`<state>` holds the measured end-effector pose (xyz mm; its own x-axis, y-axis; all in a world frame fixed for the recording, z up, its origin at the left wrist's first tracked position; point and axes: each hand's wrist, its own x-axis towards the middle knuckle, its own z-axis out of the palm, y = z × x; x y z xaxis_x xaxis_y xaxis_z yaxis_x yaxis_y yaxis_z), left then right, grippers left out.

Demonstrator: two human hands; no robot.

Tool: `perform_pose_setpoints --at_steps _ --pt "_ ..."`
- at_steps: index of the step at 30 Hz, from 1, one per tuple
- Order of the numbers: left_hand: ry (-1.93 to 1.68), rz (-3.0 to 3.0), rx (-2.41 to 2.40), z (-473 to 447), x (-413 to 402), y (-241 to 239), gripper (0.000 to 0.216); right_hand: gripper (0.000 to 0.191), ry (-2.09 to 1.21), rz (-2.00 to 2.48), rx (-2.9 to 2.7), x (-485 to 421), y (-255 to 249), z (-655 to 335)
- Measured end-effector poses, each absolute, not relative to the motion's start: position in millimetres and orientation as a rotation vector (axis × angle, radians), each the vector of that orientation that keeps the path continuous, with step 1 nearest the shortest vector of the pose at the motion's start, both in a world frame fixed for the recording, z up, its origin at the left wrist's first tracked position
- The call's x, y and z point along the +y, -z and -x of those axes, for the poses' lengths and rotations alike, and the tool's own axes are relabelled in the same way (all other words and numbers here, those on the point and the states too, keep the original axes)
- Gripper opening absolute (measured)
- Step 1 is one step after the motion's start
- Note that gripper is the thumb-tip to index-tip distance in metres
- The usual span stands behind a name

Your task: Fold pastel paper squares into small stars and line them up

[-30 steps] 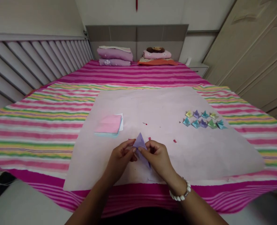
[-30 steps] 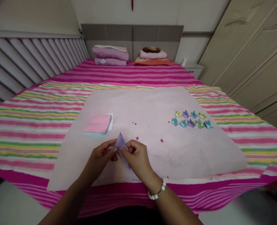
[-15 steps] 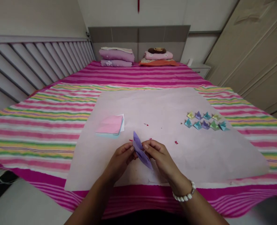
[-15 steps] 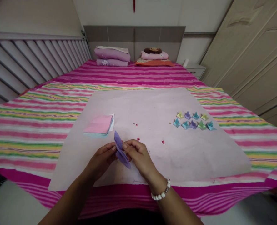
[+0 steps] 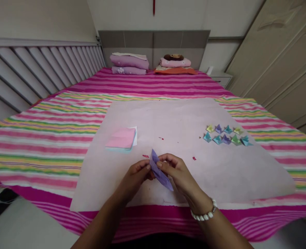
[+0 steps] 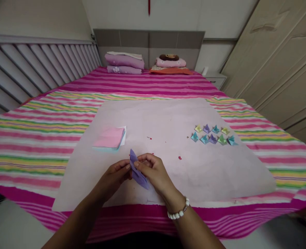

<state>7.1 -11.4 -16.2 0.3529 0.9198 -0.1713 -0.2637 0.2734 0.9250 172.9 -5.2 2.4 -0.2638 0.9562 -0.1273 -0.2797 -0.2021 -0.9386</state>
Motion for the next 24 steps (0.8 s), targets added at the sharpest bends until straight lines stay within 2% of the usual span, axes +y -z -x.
perform_pose_setpoints --at_steps 12,17,24 --pt "-1.014 -0.729 0.841 -8.1 -7.2 11.1 0.019 0.019 -1.626 0.959 -1.075 -9.9 -2.3 -177.5" --pt "-1.016 -0.768 0.721 -8.5 -7.7 10.4 0.026 0.018 -1.621 0.945 -1.076 -10.7 -0.3 -177.6" --pt "-1.002 -0.797 0.754 -8.2 -8.9 11.3 0.023 0.019 -1.631 0.937 -1.098 -10.2 -1.1 -179.4"
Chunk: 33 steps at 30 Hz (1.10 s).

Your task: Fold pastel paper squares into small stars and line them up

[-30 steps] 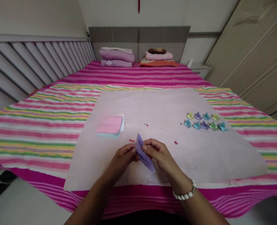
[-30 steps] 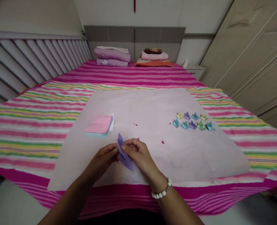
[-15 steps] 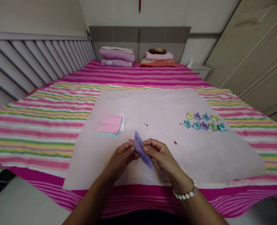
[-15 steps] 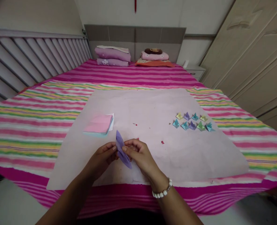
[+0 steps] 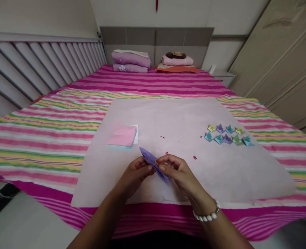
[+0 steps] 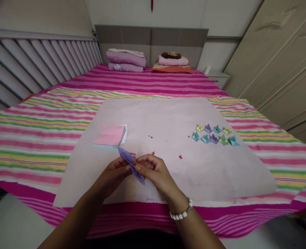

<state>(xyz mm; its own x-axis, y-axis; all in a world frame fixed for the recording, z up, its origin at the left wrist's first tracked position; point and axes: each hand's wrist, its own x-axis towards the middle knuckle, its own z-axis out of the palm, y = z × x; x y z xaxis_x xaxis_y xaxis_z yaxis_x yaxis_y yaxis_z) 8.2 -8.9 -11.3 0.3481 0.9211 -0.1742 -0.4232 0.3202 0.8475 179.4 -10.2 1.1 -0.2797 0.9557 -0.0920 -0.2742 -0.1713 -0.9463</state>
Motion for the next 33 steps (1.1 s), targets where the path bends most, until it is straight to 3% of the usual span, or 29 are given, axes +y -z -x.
perform_pose_setpoints --at_steps 33 --pt "-1.031 -0.793 0.775 -3.3 -7.2 9.1 0.018 0.017 -1.646 0.939 -1.222 -11.7 -0.3 -186.8"
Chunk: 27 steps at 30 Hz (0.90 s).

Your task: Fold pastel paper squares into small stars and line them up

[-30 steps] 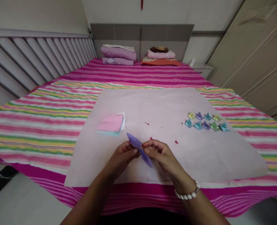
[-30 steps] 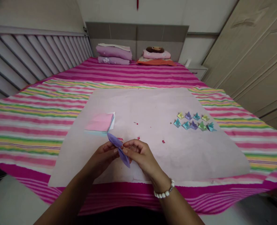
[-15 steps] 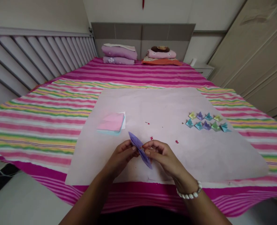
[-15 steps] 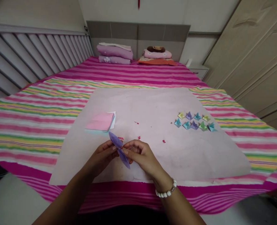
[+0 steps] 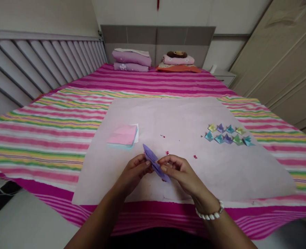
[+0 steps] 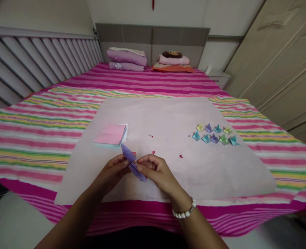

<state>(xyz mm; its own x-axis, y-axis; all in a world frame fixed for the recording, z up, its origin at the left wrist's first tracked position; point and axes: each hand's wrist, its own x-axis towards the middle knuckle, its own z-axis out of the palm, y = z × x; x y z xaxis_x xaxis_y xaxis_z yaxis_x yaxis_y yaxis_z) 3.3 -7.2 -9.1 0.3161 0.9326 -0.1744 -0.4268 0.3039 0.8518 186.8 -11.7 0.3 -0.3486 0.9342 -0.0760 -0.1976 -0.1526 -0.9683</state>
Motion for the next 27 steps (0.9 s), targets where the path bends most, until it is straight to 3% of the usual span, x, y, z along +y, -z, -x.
perform_pose_setpoints --at_steps 27 --pt "-1.028 -0.914 0.781 0.0 -7.5 15.9 0.015 0.014 -1.672 0.927 -1.238 -10.9 2.3 -187.9"
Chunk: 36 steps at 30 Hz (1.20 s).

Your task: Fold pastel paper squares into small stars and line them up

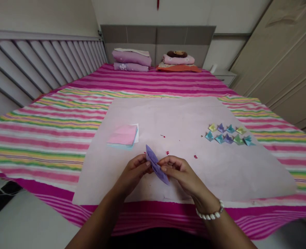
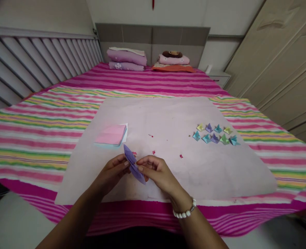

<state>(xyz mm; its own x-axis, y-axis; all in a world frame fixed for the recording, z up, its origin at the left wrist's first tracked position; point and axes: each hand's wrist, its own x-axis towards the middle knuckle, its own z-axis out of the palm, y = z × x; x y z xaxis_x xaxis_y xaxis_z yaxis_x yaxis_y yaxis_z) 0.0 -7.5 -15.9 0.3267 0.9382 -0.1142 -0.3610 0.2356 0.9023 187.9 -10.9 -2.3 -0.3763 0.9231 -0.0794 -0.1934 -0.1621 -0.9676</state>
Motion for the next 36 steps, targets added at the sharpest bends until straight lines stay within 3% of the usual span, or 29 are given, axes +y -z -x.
perform_pose_setpoints --at_steps 9,20,25,31,36 --pt "-0.988 -1.111 0.843 1.0 -8.0 19.7 0.018 0.022 -1.479 0.995 -1.433 -11.2 -1.2 -181.9" --pt "-1.074 -1.101 1.075 -19.0 -13.7 8.7 0.047 0.004 -1.017 1.252 -1.532 -13.7 8.7 -160.9" --pt "-1.048 -1.241 1.195 -23.8 -18.5 7.3 0.039 0.010 -0.943 1.274 -1.560 -13.5 9.5 -157.3" --pt "-1.091 -1.435 1.438 -23.6 -19.3 11.2 0.053 0.017 -0.853 1.316 -1.612 -13.5 14.9 -156.8" --pt "-1.120 -1.400 1.496 -25.0 -15.9 14.7 0.049 0.021 -0.752 1.316 -1.677 -14.2 16.5 -156.0"
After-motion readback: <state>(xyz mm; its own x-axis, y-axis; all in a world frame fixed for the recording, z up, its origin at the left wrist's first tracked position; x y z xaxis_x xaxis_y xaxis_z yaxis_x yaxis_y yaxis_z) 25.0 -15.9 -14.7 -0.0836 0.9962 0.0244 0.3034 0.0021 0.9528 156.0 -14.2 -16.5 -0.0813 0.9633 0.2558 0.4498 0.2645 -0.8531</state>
